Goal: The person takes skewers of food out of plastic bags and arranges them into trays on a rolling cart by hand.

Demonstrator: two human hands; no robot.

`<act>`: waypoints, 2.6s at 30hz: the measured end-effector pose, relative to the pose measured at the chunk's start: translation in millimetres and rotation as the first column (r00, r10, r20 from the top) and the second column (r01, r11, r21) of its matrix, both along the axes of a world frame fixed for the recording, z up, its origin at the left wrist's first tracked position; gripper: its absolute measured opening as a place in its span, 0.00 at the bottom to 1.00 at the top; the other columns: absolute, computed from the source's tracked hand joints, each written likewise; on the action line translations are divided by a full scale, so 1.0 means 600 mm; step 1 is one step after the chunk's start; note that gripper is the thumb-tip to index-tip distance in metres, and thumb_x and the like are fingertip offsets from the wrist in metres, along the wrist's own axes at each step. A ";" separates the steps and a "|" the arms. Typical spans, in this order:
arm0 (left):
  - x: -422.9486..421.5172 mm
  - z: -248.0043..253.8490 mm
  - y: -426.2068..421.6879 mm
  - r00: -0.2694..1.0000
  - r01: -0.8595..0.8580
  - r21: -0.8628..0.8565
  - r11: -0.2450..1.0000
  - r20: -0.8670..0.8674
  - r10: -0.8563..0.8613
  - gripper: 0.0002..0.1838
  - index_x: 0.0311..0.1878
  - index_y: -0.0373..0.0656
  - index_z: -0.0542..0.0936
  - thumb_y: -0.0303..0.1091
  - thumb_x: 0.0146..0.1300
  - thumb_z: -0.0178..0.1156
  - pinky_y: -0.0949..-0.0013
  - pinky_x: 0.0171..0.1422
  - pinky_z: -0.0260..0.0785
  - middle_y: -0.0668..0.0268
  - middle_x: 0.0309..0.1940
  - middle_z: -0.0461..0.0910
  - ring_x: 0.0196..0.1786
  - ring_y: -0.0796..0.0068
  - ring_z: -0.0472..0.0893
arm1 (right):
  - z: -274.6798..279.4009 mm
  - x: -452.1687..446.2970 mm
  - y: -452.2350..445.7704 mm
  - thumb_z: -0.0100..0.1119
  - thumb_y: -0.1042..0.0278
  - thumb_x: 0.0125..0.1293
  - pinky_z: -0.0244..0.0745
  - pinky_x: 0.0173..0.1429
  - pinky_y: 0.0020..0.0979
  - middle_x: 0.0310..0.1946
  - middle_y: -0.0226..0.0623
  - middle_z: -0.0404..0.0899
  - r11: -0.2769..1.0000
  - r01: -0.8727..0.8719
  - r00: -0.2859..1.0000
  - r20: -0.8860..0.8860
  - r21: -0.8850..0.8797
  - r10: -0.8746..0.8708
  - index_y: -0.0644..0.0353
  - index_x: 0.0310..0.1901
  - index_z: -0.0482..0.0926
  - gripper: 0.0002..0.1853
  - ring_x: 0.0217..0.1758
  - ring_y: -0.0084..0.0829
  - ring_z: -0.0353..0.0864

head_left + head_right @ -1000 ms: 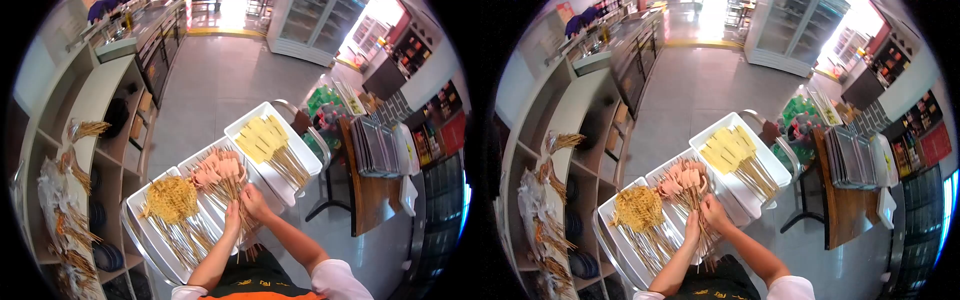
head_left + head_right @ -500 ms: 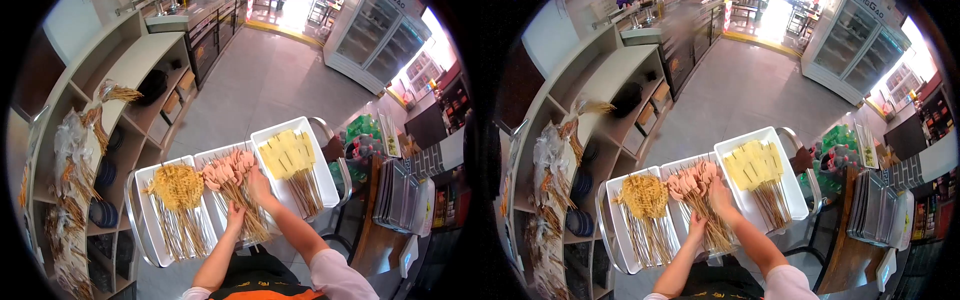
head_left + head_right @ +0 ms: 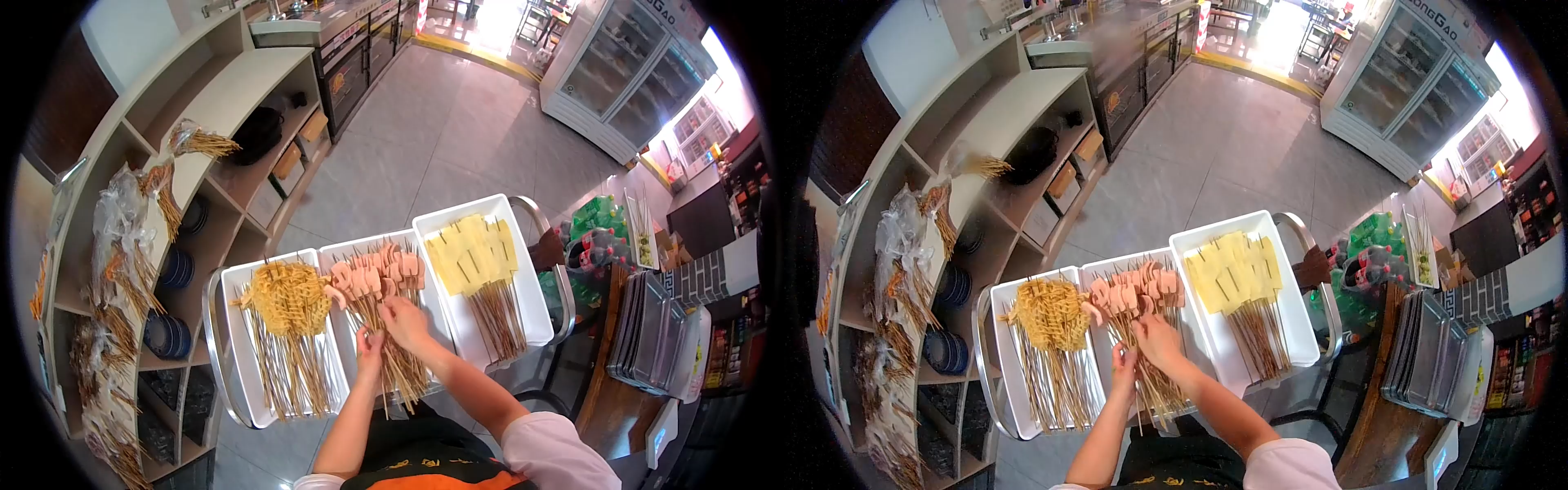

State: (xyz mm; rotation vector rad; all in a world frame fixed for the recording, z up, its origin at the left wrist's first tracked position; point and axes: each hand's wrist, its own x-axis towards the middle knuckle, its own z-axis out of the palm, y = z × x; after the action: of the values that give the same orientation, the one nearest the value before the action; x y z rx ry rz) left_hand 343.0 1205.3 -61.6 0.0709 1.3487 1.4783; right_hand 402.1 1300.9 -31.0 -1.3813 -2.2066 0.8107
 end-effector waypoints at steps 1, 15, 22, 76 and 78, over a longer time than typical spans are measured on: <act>-0.003 0.004 0.003 0.998 -0.031 -0.079 0.996 0.059 0.036 0.18 0.52 0.53 0.61 0.42 0.60 0.49 0.75 0.33 0.64 0.70 0.35 0.72 0.38 0.78 0.72 | -0.009 -0.005 -0.005 0.51 0.67 0.55 0.68 0.31 0.41 0.26 0.43 0.73 0.990 -0.063 0.998 -0.010 -0.129 0.062 0.60 0.32 0.69 0.07 0.28 0.44 0.74; -0.028 -0.034 0.044 0.792 -0.027 -0.029 0.999 -0.611 0.004 0.06 0.34 0.39 0.69 0.31 0.59 0.48 0.68 0.34 0.64 0.63 0.25 0.73 0.30 0.71 0.73 | -0.034 -0.020 -0.029 0.52 0.75 0.51 0.67 0.30 0.39 0.25 0.46 0.70 0.998 0.053 0.971 -0.231 -0.038 -0.061 0.62 0.30 0.65 0.06 0.28 0.47 0.72; -0.031 -0.021 0.047 0.581 0.002 -0.187 0.982 -0.799 -0.153 0.08 0.37 0.39 0.68 0.33 0.62 0.44 0.66 0.33 0.65 0.61 0.23 0.74 0.28 0.67 0.75 | -0.067 -0.011 -0.016 0.51 0.77 0.52 0.67 0.31 0.39 0.25 0.48 0.69 0.991 0.126 0.957 -0.267 0.041 -0.111 0.62 0.31 0.66 0.05 0.28 0.47 0.72; -0.272 0.103 -0.952 0.218 -0.624 -0.036 0.780 -0.967 0.130 0.21 0.52 0.35 0.67 0.26 0.53 0.52 0.69 0.43 0.64 0.58 0.44 0.71 0.42 0.68 0.72 | 0.055 -0.336 -0.509 0.58 0.54 0.49 0.44 0.64 0.49 0.57 0.38 0.60 0.423 -0.799 0.589 0.412 0.428 0.695 0.53 0.52 0.66 0.28 0.63 0.45 0.52; -0.276 0.160 -1.007 0.056 -0.557 0.128 0.820 -0.980 0.191 0.19 0.50 0.32 0.68 0.26 0.54 0.50 0.67 0.44 0.63 0.56 0.44 0.71 0.41 0.66 0.72 | 0.033 -0.364 -0.477 0.56 0.47 0.50 0.34 0.66 0.50 0.58 0.37 0.58 0.286 -0.910 0.414 0.648 0.299 0.639 0.52 0.52 0.67 0.29 0.65 0.42 0.46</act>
State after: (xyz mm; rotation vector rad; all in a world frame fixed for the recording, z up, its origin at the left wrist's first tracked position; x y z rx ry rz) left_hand 177.4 601.0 34.4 0.6511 2.9058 1.6664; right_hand 183.6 1014.5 -11.0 0.0591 -3.1159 -0.1037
